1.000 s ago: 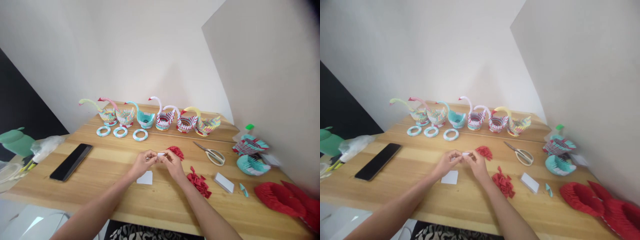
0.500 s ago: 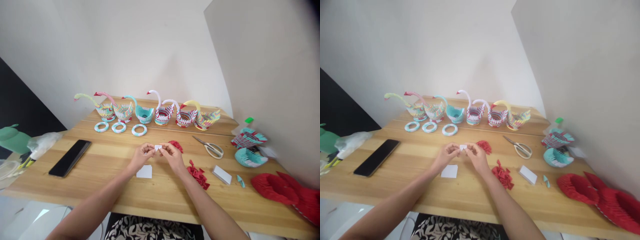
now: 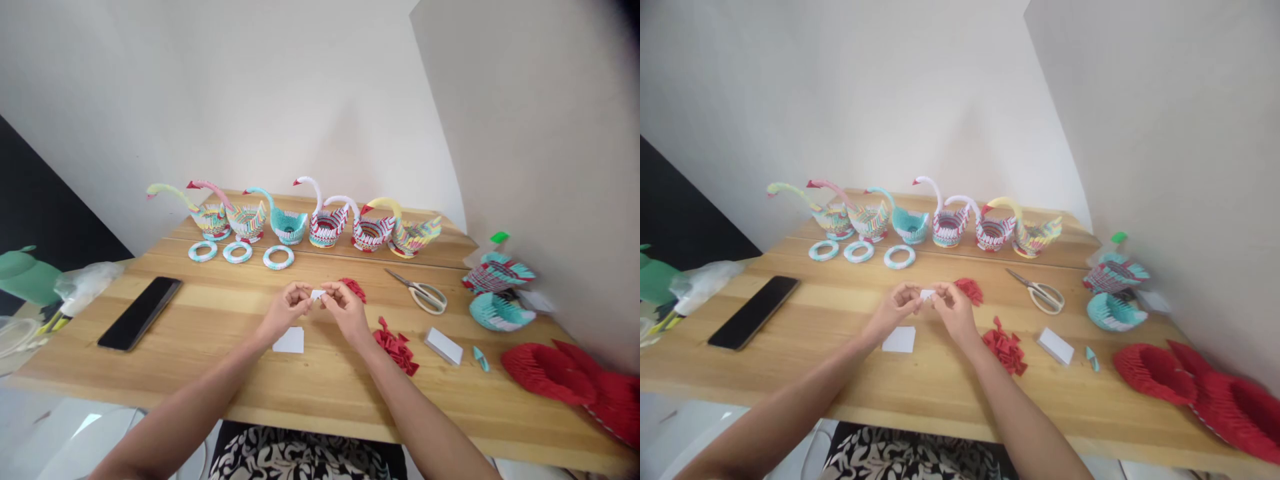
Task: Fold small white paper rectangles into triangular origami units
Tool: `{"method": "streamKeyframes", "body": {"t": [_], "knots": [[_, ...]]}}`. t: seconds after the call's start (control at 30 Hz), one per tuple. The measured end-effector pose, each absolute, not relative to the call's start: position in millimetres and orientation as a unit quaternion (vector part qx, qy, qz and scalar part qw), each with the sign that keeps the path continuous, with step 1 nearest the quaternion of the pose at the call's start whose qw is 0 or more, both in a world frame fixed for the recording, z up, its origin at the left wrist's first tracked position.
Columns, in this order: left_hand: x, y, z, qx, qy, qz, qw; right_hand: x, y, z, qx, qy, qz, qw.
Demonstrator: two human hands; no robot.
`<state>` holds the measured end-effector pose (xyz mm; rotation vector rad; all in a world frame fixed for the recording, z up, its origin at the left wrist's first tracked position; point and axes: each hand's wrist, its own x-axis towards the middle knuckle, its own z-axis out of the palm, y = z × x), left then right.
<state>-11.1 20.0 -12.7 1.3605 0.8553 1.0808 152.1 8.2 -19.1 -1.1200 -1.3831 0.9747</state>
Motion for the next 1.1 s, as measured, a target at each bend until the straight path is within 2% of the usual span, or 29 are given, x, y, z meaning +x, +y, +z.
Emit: {"method": "streamKeyframes", "body": {"t": [0.13, 0.33, 0.47, 0.63, 0.87, 1.1], "knots": [[-9.7, 17.0, -14.9, 0.639, 0.391, 0.452, 0.484, 151.3, 5.7, -16.0, -0.467, -0.610, 0.390, 0.507], [-10.4, 12.0, -14.3, 0.763, 0.434, 0.444, 0.180, 149.9, 5.3, -16.9, -0.486, -0.613, 0.377, 0.495], [-11.9, 12.7, -12.8, 0.806, 0.388, 0.440, 0.074, 148.1, 5.1, -17.2, -0.492, -0.612, 0.374, 0.494], [-12.0, 13.9, -13.4, 0.814, 0.377, 0.436, 0.071, 148.1, 3.8, -15.3, -0.497, -0.633, 0.334, 0.491], [-12.2, 12.4, -12.4, 0.784, 0.421, 0.440, 0.121, 150.2, 3.5, -15.5, -0.491, -0.690, 0.218, 0.485], [-12.6, 12.9, -15.0, 0.764, 0.444, 0.427, 0.192, 150.5, 2.2, -12.5, -0.478, -0.710, 0.204, 0.476]]}}
